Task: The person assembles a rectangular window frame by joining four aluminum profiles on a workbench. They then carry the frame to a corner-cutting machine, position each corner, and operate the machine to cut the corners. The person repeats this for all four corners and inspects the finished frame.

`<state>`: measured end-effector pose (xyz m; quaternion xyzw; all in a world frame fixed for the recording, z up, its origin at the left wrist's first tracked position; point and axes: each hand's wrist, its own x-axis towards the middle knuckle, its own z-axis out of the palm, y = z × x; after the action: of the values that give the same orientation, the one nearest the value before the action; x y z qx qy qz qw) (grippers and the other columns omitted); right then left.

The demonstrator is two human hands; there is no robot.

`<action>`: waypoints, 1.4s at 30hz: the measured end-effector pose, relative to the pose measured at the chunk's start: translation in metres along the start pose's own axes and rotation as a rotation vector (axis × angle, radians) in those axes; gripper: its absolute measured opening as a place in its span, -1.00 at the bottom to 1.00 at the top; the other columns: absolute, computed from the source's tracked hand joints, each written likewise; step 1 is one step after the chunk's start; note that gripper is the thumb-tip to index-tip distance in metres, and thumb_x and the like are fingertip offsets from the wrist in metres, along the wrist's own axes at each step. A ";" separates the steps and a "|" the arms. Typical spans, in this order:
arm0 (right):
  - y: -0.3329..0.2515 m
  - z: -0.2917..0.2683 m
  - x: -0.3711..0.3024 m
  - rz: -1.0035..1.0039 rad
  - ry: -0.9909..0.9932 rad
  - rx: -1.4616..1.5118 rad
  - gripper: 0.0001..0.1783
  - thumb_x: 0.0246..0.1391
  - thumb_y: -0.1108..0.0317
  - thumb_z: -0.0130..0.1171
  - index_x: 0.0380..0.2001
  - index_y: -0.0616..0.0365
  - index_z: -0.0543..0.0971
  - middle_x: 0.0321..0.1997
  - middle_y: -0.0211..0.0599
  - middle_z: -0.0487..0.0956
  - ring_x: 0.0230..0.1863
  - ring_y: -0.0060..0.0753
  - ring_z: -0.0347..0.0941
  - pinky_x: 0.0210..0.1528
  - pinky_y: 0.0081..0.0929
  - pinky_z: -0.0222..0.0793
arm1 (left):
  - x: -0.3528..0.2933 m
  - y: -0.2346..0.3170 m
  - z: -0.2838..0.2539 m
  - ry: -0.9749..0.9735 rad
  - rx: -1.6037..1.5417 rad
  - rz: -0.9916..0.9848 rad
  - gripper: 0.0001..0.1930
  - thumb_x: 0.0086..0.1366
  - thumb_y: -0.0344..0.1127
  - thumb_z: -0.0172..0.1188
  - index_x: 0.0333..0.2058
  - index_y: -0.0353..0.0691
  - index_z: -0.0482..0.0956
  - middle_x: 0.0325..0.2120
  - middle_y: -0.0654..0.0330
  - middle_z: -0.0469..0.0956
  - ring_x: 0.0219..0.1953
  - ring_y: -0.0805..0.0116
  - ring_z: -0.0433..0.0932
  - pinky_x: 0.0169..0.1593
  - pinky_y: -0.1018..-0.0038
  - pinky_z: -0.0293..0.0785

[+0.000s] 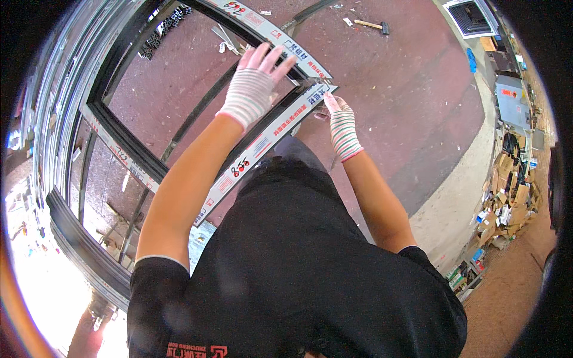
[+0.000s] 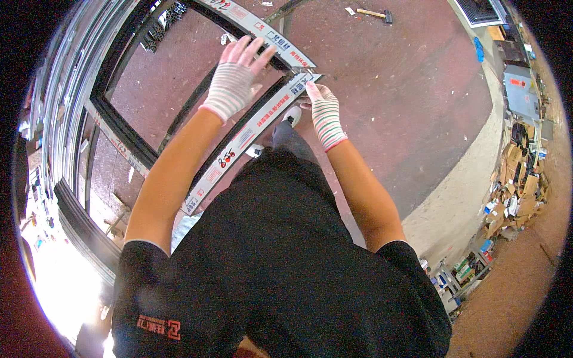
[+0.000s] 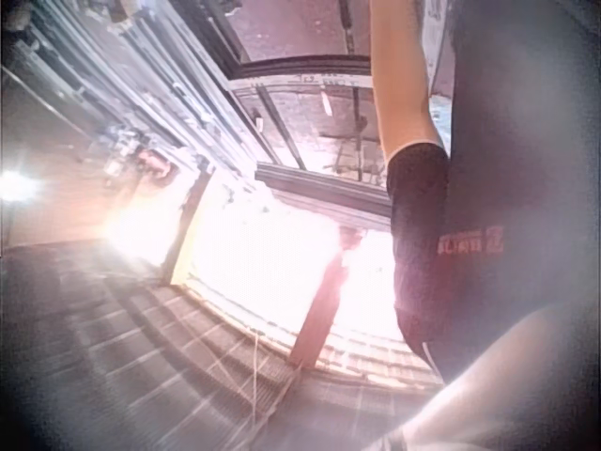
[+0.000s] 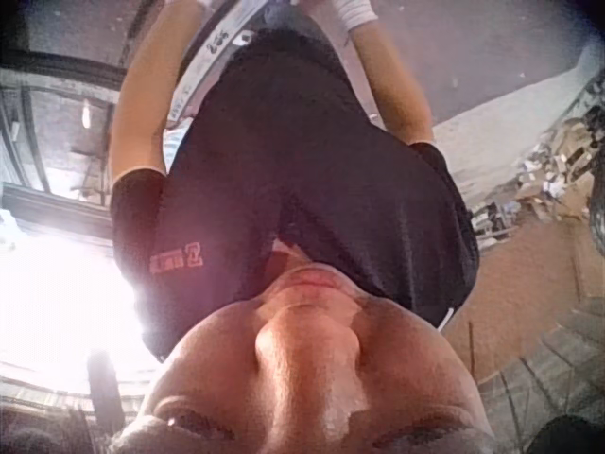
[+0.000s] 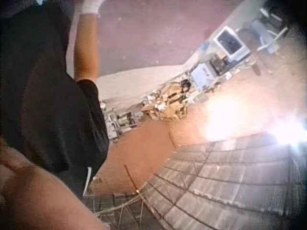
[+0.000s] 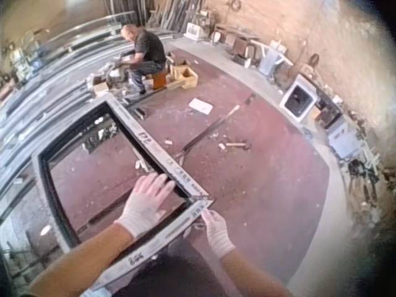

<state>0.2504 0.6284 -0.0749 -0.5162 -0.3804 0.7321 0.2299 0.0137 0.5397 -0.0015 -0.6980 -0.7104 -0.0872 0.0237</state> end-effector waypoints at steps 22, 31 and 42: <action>-0.025 0.014 0.031 0.059 0.061 0.282 -0.79 0.09 0.50 0.39 -0.17 0.22 0.70 -0.27 -0.39 0.69 -0.25 -0.50 0.53 -0.06 -0.53 0.43 | 0.073 -0.003 0.051 0.011 -0.028 0.308 -0.11 -0.11 -0.12 0.59 0.27 0.06 0.45 0.10 0.12 0.42 0.28 0.02 0.33 0.49 -0.11 0.08; -0.012 -0.013 0.040 -0.057 0.115 0.407 -0.57 0.42 0.05 0.05 -0.10 0.19 0.70 -0.16 -0.27 0.71 -0.13 -0.38 0.59 0.03 -0.39 0.48 | 0.092 -0.051 0.020 -0.140 -0.209 0.306 -0.12 -0.09 -0.04 0.59 0.24 -0.16 0.48 0.12 0.02 0.49 0.28 -0.03 0.38 0.46 0.01 0.17; 0.013 0.082 0.047 0.395 -0.195 0.881 -0.33 0.27 -0.20 0.04 0.18 0.13 0.54 0.11 -0.14 0.63 0.11 -0.14 0.55 0.21 -0.21 0.48 | 0.095 -0.092 0.046 -0.022 -0.132 0.169 -0.09 -0.26 0.32 0.58 0.07 -0.08 0.64 0.00 0.18 0.59 0.22 0.05 0.47 0.52 0.03 0.09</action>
<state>0.1573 0.6287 -0.0984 -0.3613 0.0506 0.8978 0.2467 -0.0759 0.6401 -0.0405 -0.7563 -0.6420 -0.1239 -0.0229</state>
